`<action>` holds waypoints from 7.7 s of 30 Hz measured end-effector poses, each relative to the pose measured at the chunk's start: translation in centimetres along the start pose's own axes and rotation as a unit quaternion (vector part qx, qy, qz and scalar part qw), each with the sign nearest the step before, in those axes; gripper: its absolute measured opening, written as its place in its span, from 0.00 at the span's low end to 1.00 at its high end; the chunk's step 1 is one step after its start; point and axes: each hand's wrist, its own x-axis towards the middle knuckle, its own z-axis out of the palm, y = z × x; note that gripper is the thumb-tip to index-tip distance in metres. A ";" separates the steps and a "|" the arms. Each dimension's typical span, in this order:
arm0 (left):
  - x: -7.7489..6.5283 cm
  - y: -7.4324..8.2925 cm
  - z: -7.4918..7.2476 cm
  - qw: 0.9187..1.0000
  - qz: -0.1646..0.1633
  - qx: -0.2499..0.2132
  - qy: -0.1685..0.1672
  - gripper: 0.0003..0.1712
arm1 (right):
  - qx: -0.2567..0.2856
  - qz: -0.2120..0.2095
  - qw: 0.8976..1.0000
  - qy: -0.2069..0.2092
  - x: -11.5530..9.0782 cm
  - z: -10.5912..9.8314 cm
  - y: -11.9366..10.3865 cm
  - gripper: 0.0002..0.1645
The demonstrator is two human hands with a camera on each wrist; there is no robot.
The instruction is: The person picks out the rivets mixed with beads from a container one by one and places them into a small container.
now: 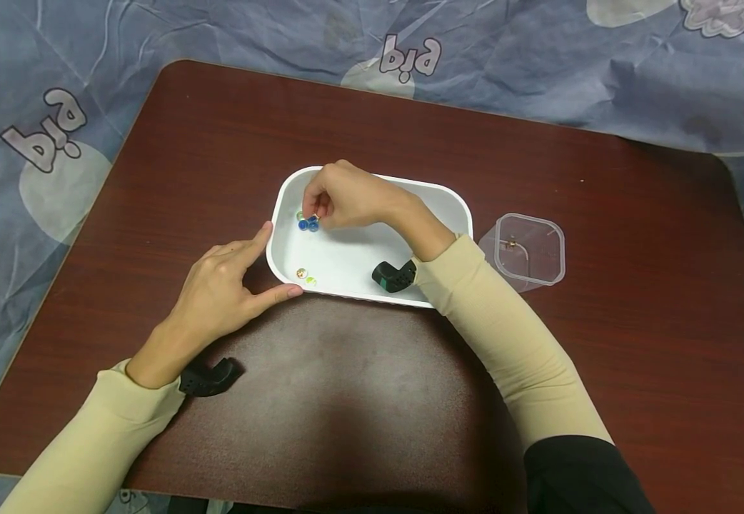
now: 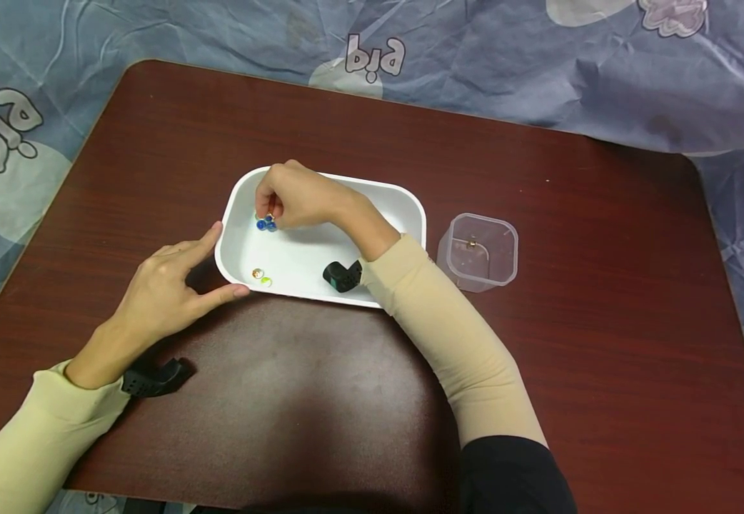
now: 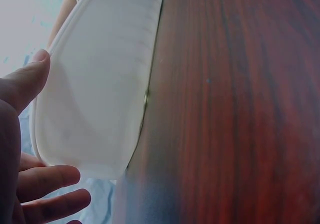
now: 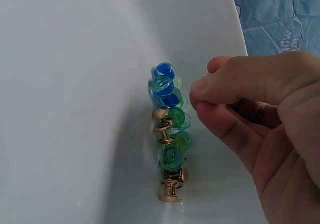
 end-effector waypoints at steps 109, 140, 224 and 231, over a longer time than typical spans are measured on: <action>0.0 0.3 0.0 1.000 -0.018 -0.001 -0.005 0.61 | -0.004 0.083 0.970 0.228 -12.1 -6.3 -0.3 0.05; 0.0 0.5 -0.1 1.000 -0.022 -0.008 -0.015 0.60 | 0.137 0.181 0.926 0.301 -20.6 -9.7 2.3 0.09; 0.1 0.5 0.1 1.000 -0.016 -0.007 -0.006 0.60 | 0.247 0.120 0.913 0.302 -26.5 -10.7 2.7 0.09; 0.1 0.5 0.1 1.000 -0.015 -0.008 -0.005 0.59 | 0.248 0.116 0.916 0.293 -25.7 -10.5 2.6 0.09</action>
